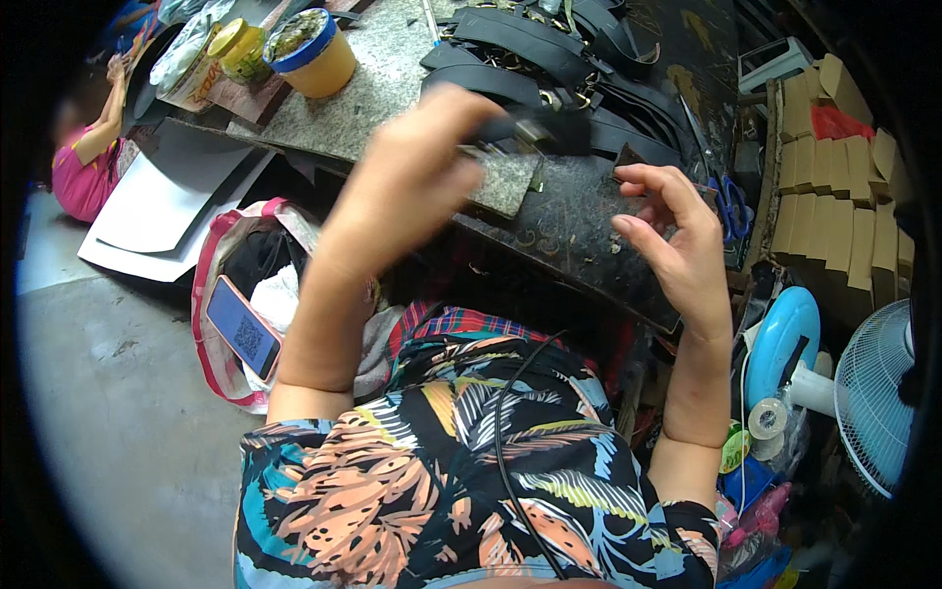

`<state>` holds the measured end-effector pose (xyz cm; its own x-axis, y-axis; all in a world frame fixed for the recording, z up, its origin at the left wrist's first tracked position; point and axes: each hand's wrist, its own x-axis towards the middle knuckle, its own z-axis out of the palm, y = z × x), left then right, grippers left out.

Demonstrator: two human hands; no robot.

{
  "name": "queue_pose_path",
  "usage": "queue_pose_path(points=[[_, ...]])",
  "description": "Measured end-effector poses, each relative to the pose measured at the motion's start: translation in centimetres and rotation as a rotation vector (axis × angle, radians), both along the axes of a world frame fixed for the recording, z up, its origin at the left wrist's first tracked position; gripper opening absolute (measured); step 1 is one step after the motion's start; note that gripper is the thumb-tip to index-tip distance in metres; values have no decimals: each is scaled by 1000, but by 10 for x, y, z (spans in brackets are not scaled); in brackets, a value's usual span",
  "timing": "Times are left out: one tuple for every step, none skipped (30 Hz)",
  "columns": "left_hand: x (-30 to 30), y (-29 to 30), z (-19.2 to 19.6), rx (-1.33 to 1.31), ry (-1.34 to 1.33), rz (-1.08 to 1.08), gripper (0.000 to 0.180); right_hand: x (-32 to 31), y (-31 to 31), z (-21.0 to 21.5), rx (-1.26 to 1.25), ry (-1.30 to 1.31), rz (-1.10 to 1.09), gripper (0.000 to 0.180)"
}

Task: The person attaches metal buckles to black leather belt straps, trims excess material with scissors, and aligns the finished pieces on a cluttered workbench.

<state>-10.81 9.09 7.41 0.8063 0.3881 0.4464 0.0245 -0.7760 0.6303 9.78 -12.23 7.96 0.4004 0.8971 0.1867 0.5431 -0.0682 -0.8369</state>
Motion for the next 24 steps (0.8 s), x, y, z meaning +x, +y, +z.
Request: queue_pose_path(points=[[-8, 16, 1, -105, -40, 90, 40, -1, 4, 0, -9, 48, 13, 34], [-13, 35, 1, -52, -51, 192, 40, -3, 7, 0, -26, 83, 38, 34], [-15, 52, -1, -67, 10, 355, 39, -5, 11, -1, -57, 125, 50, 34], [-21, 68, -3, -169, 181, 501, 41, -6, 13, -1, -43, 102, 71, 33], [-24, 80, -9, -136, 197, 534, 42, -8, 15, -1, -47, 85, 77, 32], [-25, 89, -17, -137, 272, 621, 44, -9, 18, -2, -72, 77, 67, 32], [-27, 97, -25, -68, 244, 597, 43, -10, 19, -2, -37, 87, 76, 29], [-28, 103, -30, -39, 276, 620, 43, -11, 20, -3, -39, 80, 75, 28], [-26, 108, -34, -12, 320, 646, 43, -11, 20, -3, -42, 71, 72, 28], [-23, 113, -38, -11, 318, 631, 43, -11, 19, -3, -37, 59, 75, 28], [-19, 117, -39, -8, 328, 620, 44, -11, 18, -3, -48, 50, 67, 28], [-16, 119, -37, 16, 325, 603, 44, -11, 16, -4, -48, 41, 66, 27], [-10, 121, -36, 29, 346, 605, 41, -11, 15, -5, -47, 35, 65, 27], [-7, 120, -34, 99, 390, 615, 44, -11, 12, -6, -49, 38, 62, 27], [-2, 119, -31, 169, 433, 623, 47, -12, 9, -7, -52, 42, 56, 27], [2, 117, -30, 239, 473, 629, 50, -12, 6, -9, -61, 50, 42, 27], [2, 112, -29, 324, 510, 613, 53, -12, 2, -10, -47, 44, 32, 27], [2, 107, -29, 363, 541, 675, 53, -12, -3, -12, -39, 42, 16, 26], [1, 99, -32, 402, 571, 738, 53, -12, -8, -13, -31, 42, 0, 25], [0, 92, -34, 479, 561, 797, 53, -12, -13, -14, -34, 38, -17, 24], [1, 88, -34, 537, 537, 827, 52, -10, -18, -16, -36, 35, -33, 23], [3, 84, -35, 547, 551, 846, 48, -8, -23, -18, -35, 32, -43, 22], [5, 80, -35, 593, 533, 867, 43, -7, -26, -21, 0, 0, -75, 21], [8, 78, -33, 597, 559, 891, 39, -6, -28, -25, 37, -33, -101, 19]])
